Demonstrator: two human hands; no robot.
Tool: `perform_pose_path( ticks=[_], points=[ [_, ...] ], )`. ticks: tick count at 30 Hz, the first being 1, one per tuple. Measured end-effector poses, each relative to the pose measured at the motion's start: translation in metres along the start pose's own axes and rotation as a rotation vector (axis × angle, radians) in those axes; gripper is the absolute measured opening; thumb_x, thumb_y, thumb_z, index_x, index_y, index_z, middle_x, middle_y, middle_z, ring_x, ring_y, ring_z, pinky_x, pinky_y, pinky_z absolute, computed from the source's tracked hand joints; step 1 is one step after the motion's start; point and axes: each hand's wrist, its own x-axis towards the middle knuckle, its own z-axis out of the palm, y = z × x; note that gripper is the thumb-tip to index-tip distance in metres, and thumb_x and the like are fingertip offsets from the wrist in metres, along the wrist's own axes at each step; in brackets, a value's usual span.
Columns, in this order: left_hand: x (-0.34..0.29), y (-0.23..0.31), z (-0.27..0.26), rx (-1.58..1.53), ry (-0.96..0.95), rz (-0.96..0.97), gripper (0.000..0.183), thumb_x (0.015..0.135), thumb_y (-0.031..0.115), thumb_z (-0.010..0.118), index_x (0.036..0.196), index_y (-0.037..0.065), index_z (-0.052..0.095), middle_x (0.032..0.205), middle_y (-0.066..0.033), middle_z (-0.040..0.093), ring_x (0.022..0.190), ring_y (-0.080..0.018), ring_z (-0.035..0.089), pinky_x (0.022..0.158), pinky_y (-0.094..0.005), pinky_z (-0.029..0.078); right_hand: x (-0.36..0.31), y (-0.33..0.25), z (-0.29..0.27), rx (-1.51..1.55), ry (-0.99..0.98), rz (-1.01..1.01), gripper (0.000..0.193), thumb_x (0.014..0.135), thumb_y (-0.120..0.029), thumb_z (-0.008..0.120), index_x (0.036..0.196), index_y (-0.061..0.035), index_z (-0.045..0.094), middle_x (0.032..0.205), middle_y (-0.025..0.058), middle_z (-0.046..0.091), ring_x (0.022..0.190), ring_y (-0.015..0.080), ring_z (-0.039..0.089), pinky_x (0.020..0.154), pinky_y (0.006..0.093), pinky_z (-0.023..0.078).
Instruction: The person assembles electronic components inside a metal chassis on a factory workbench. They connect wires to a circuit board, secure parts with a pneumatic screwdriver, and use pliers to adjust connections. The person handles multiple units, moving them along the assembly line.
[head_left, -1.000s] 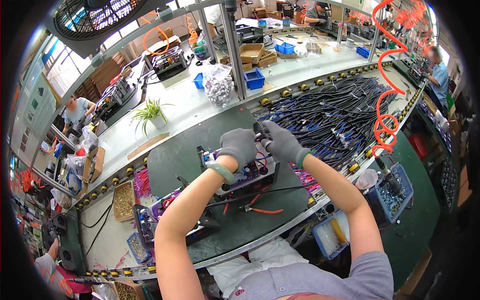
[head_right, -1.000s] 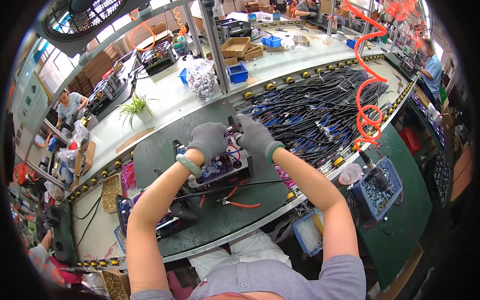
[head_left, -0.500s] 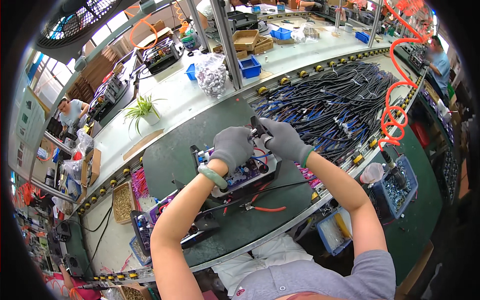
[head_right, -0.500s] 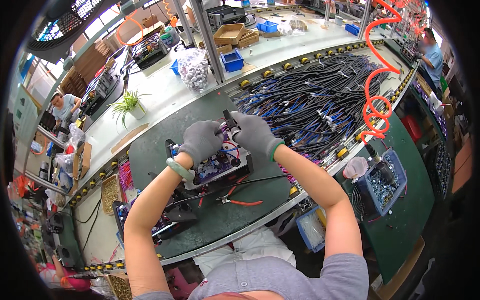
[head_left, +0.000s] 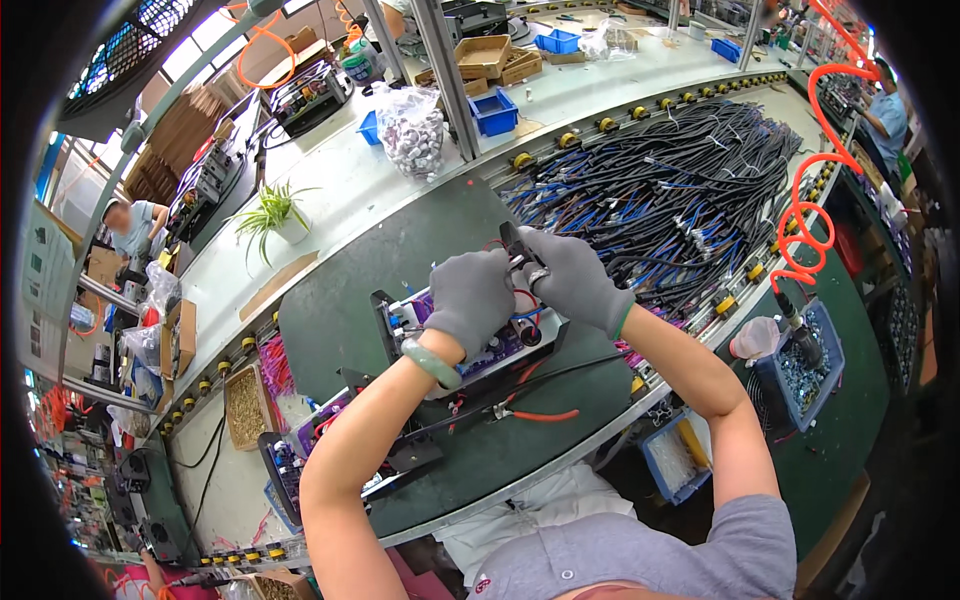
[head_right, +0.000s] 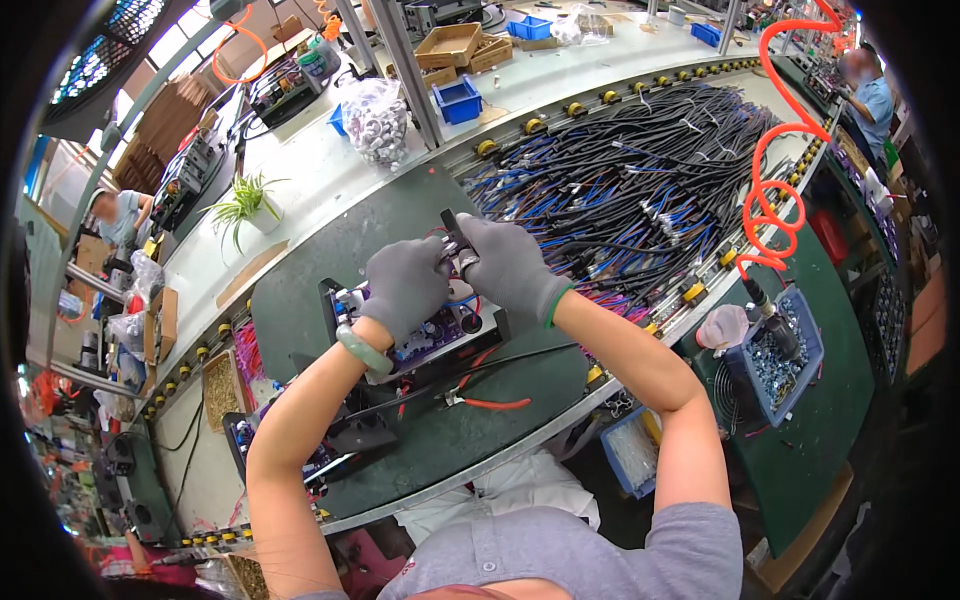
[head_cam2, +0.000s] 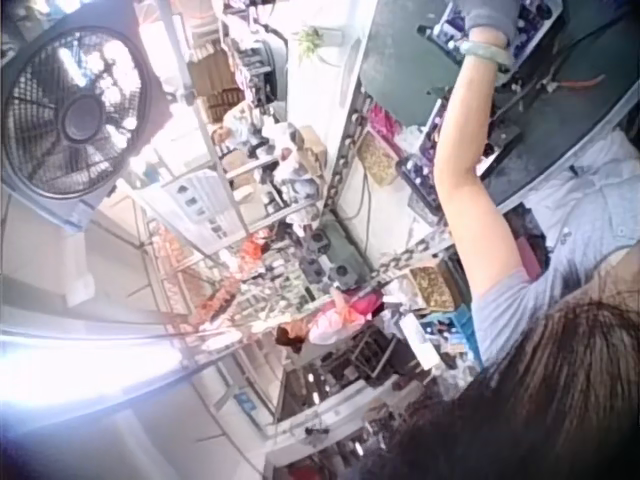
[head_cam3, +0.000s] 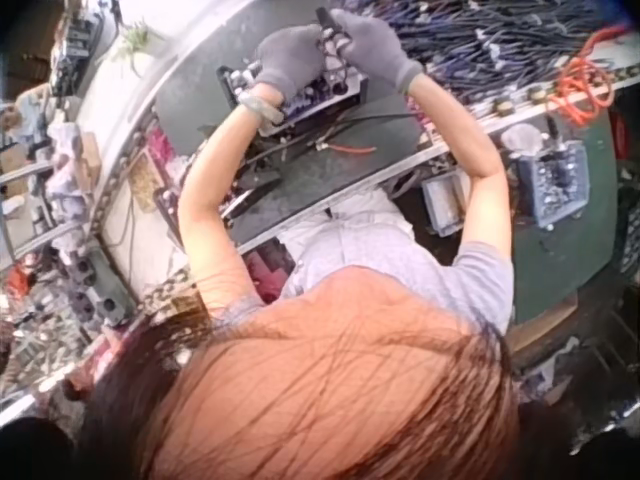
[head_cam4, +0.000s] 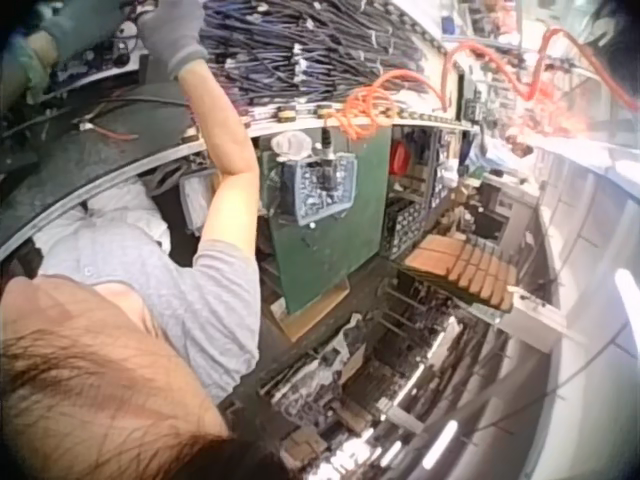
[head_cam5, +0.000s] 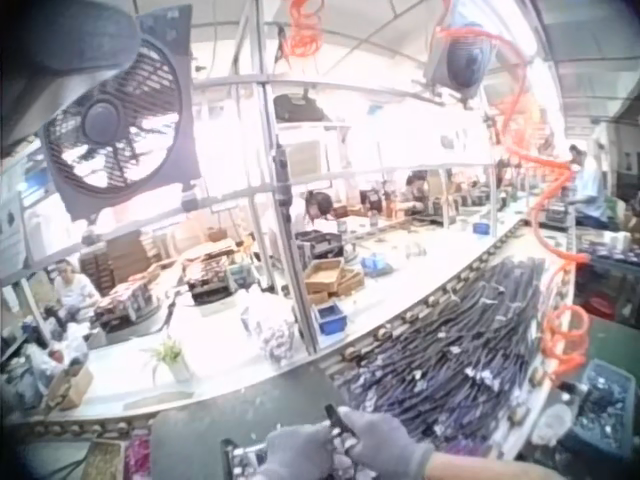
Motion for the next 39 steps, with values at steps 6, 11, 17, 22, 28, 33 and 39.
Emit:
perform_pose_path(
  ticks=[6, 11, 17, 22, 28, 33, 39],
  points=[
    [-0.002, -0.001, 0.002, 0.065, 0.015, 0.041, 0.018, 0.09, 0.025, 0.056, 0.087, 0.009, 0.065, 0.086, -0.0134, 0.069, 0.079, -0.0339, 0.068, 0.069, -0.047, 0.054, 0.001, -0.005, -0.008, 0.001, -0.019, 0.003, 0.039, 0.083, -0.007, 0.06, 0.123, -0.0027, 0.058, 0.09, 0.0224, 0.066, 0.08, 0.041, 0.065, 0.068, 0.0441, 0.052],
    [-0.013, 0.008, -0.019, -0.031, 0.118, 0.027, 0.024, 0.096, 0.026, 0.05, 0.094, 0.007, 0.062, 0.086, -0.0165, 0.068, 0.08, -0.0359, 0.068, 0.071, -0.0477, 0.054, -0.002, -0.022, -0.029, -0.018, 0.29, -0.345, 0.026, 0.085, -0.023, 0.069, 0.107, -0.0092, 0.068, 0.089, 0.0086, 0.068, 0.09, 0.031, 0.065, 0.074, 0.0428, 0.051],
    [-0.011, 0.007, -0.041, -0.623, 0.166, 0.067, 0.026, 0.093, 0.025, 0.054, 0.098, 0.002, 0.066, 0.09, -0.0176, 0.07, 0.079, -0.0376, 0.067, 0.071, -0.0458, 0.053, 0.014, -0.031, -0.056, -0.174, 0.193, -0.462, 0.012, 0.081, -0.021, 0.071, 0.08, -0.0101, 0.068, 0.079, 0.0047, 0.065, 0.077, 0.026, 0.063, 0.07, 0.0391, 0.049],
    [-0.013, -0.006, -0.027, -0.476, 0.153, 0.086, 0.022, 0.087, 0.024, 0.06, 0.097, 0.006, 0.069, 0.09, -0.0139, 0.071, 0.079, -0.0337, 0.068, 0.07, -0.0449, 0.053, 0.01, -0.009, -0.036, 0.026, 0.049, -0.285, 0.011, 0.082, -0.019, 0.068, 0.086, -0.009, 0.07, 0.089, 0.0091, 0.065, 0.087, 0.0298, 0.065, 0.079, 0.0406, 0.052],
    [-0.013, -0.007, -0.002, 0.116, 0.192, 0.089, 0.016, 0.086, 0.025, 0.06, 0.083, 0.01, 0.066, 0.087, -0.011, 0.067, 0.079, -0.0321, 0.068, 0.07, -0.0454, 0.054, 0.002, -0.009, -0.017, 0.001, -0.133, 0.139, 0.04, 0.088, -0.016, 0.059, 0.126, -0.006, 0.056, 0.097, 0.0207, 0.066, 0.091, 0.0386, 0.064, 0.081, 0.0448, 0.051],
    [-0.009, -0.011, -0.006, 0.118, 0.115, 0.125, 0.014, 0.085, 0.023, 0.061, 0.084, 0.01, 0.066, 0.086, -0.0111, 0.067, 0.079, -0.0327, 0.067, 0.07, -0.0453, 0.054, 0.002, -0.005, -0.014, 0.02, -0.115, 0.118, 0.039, 0.088, -0.015, 0.057, 0.125, -0.0052, 0.056, 0.098, 0.0219, 0.066, 0.091, 0.0398, 0.064, 0.08, 0.0455, 0.051],
    [-0.005, -0.008, 0.002, 0.095, 0.169, 0.119, 0.012, 0.083, 0.02, 0.062, 0.084, 0.008, 0.065, 0.085, -0.0111, 0.066, 0.077, -0.0322, 0.067, 0.068, -0.0446, 0.053, 0.003, -0.002, -0.008, -0.03, -0.064, 0.06, 0.038, 0.086, -0.011, 0.056, 0.123, -0.004, 0.058, 0.095, 0.0221, 0.066, 0.089, 0.0403, 0.064, 0.078, 0.0464, 0.051]
  ],
)
